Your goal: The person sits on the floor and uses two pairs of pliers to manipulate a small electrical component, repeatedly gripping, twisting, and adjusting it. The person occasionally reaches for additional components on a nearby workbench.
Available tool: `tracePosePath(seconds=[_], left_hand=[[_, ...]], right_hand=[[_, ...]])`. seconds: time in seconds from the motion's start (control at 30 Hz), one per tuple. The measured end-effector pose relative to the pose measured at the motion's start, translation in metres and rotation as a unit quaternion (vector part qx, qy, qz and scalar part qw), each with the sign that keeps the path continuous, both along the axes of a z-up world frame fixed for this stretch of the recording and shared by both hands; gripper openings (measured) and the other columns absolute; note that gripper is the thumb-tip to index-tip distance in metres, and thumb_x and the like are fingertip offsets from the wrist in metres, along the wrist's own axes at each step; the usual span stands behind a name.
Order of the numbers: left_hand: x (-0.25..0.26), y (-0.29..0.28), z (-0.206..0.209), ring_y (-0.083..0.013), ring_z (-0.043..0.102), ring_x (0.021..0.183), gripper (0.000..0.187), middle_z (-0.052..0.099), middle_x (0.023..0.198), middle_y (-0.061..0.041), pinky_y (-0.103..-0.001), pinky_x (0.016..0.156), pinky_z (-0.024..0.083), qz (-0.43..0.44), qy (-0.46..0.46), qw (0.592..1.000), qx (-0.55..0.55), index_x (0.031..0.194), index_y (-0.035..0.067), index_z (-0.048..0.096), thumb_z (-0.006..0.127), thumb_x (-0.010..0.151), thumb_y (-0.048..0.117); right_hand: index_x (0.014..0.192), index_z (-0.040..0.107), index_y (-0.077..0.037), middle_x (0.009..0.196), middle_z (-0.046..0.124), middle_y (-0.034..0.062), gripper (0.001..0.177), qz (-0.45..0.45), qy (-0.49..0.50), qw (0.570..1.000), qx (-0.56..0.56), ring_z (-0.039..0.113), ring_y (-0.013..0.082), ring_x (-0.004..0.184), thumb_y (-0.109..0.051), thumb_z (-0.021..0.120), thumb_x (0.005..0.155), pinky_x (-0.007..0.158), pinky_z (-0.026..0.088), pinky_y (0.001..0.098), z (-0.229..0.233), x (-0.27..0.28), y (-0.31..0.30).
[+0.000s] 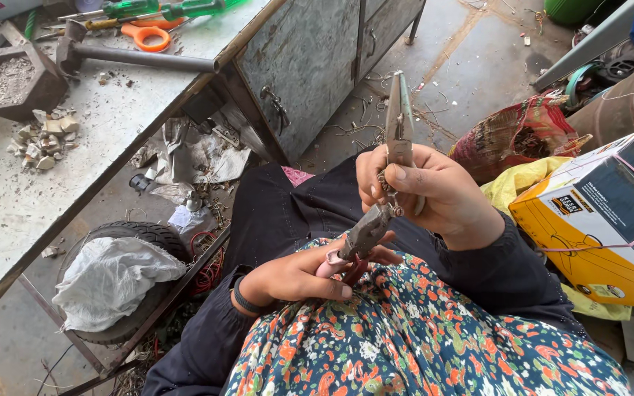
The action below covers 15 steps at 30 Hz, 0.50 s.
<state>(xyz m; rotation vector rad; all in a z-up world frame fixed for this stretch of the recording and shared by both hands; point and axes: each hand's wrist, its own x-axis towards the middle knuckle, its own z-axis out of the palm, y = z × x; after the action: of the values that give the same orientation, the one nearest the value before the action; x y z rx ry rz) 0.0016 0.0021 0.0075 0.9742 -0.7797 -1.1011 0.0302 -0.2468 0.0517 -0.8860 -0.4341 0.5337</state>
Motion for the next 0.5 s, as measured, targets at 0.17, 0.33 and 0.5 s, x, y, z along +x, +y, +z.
tracePosePath(seconds=[0.17, 0.33, 0.5], left_hand=[[0.002, 0.000, -0.002, -0.0246, 0.030, 0.158, 0.081, 0.032, 0.171, -0.015, -0.042, 0.130, 0.024, -0.007, -0.065, 0.998, 0.004, 0.168, 0.004, 0.021, 0.063, 0.099, 0.011], [0.001, 0.001, -0.006, -0.0258, 0.027, 0.163, 0.079, 0.033, 0.172, -0.015, -0.043, 0.134, 0.020, -0.006, -0.104, 0.995, -0.011, 0.167, 0.002, 0.025, 0.064, 0.100, 0.012], [0.002, 0.002, -0.010, -0.0265, 0.027, 0.162, 0.077, 0.033, 0.171, -0.015, -0.043, 0.134, 0.020, -0.010, -0.091, 0.996, -0.002, 0.167, 0.002, 0.026, 0.064, 0.101, 0.011]], right_hand=[[0.093, 0.061, -0.001, 0.092, 0.053, 0.0086, 0.036, 0.026, 0.028, 0.999, 0.021, 0.055, 0.0207, 0.089, -0.034, 0.069, 0.103, 0.082, 0.046, 0.0352, -0.005, 0.002, 0.003], [0.091, 0.060, -0.001, 0.088, 0.050, 0.0074, 0.036, 0.083, 0.063, 0.993, 0.051, 0.049, 0.0182, 0.079, -0.034, 0.069, 0.104, 0.074, 0.042, 0.0340, -0.008, 0.006, 0.004], [0.089, 0.059, -0.002, 0.087, 0.050, 0.0073, 0.037, 0.100, 0.087, 0.990, 0.050, 0.048, 0.0187, 0.078, -0.035, 0.069, 0.102, 0.073, 0.041, 0.0351, -0.008, 0.005, 0.007]])
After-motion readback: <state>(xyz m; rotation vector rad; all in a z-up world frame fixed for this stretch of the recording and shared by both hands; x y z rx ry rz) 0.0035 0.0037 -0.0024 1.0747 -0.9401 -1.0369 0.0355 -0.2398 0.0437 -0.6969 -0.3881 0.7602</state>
